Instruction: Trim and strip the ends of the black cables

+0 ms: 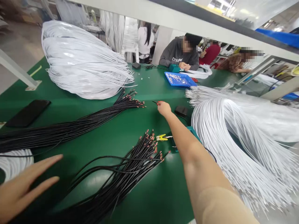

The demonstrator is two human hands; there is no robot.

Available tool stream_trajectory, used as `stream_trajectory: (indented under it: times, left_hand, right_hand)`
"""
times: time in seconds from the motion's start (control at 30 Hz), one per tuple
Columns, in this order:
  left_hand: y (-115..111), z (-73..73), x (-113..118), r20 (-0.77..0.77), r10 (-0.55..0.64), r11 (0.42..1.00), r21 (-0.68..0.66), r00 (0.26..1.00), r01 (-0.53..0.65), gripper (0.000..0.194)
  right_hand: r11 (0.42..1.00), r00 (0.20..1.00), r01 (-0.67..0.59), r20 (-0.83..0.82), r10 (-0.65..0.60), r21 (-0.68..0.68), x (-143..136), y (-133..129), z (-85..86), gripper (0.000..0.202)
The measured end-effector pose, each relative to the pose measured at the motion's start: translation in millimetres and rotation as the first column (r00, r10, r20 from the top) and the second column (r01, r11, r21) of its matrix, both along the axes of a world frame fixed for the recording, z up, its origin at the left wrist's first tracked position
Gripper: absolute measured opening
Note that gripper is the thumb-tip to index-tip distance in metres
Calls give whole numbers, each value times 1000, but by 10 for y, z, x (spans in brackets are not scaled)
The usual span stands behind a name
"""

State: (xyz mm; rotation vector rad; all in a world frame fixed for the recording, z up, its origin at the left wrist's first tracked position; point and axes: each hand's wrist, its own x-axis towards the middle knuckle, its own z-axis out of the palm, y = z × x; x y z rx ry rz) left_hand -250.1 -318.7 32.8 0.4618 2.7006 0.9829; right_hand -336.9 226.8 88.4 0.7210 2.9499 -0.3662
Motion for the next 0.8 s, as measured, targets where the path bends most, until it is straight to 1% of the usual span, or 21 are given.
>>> stream_trajectory:
  times: [0.07,0.1,0.17,0.2,0.27,0.3,0.33,0.37,0.43,0.47,0.5,0.53,0.57,0.6,0.63,0.67,0.7,0.73,0.77,0.8]
  left_hand:
    - [335,-94,73,48,-110,994,-14,993,111,68]
    - [509,-127,138,69,-169,985,-8,983,170,70]
    - [796,-148,292,123,-292,956,44,949,288,67]
    - [895,-133,360,178,-341,940,83,923,331,65]
    - [1004,-56,421,315,-448,893,189,837,408,55]
    - [1028,-1,396,376,-482,876,224,791,427,50]
    - [1045,59,329,411,-482,876,238,774,420,47]
    - [1064,122,225,427,-444,896,229,787,381,45]
    - [1139,247,-62,415,-334,939,223,846,261,43]
    - [1205,306,-220,428,-293,947,254,855,197,41]
    - [1292,363,-369,467,-263,943,311,844,122,45]
    - [1398,417,-499,500,-242,915,403,831,24,51]
    - [1519,466,-604,516,-230,855,513,825,-82,55]
    - [1646,510,-683,539,-240,767,615,807,-182,58]
    - [1771,546,-738,569,-284,678,688,772,-258,57]
    - [1883,576,-778,595,-318,606,727,738,-324,54]
    - [1969,597,-813,619,-337,560,738,709,-378,48]
    - [2020,611,-855,642,-337,538,732,689,-419,41]
    - [2029,619,-917,662,-310,531,716,683,-453,34]
    - [1993,624,-1007,676,-269,532,698,686,-479,30]
  right_hand:
    - [997,998,57,36,-59,59,-121,207,-120,35]
    - [994,995,74,57,-79,83,-154,281,-177,36]
    - [987,989,98,93,-110,128,-188,386,-271,36]
    - [983,986,106,110,-123,147,-197,420,-301,36]
    - [978,979,118,142,-143,169,-213,456,-312,36]
    - [978,976,122,158,-149,169,-222,456,-293,36]
    - [979,974,124,170,-151,160,-231,440,-257,35]
    - [982,974,119,176,-144,143,-239,403,-206,33]
    - [992,984,82,149,-96,93,-236,235,-73,28]
    - [997,992,44,114,-51,63,-219,92,-2,26]
    - [999,998,-11,62,9,33,-185,-94,66,28]
    - [997,997,-80,5,80,3,-134,-321,125,30]
    - [986,985,-166,-50,165,-31,-68,-579,173,32]
    - [963,962,-262,-99,255,-62,9,-855,206,30]
    - [915,911,-395,-168,378,-80,91,-1130,225,28]
    - [852,840,-518,-233,489,-81,172,-1381,233,26]
    - [809,792,-583,-272,546,-75,244,-1586,234,23]
    - [782,758,-620,-304,576,-65,308,-1728,232,23]
    - [763,729,-645,-341,593,-52,364,-1792,231,28]
    - [753,713,-657,-363,600,-45,419,-1774,233,35]
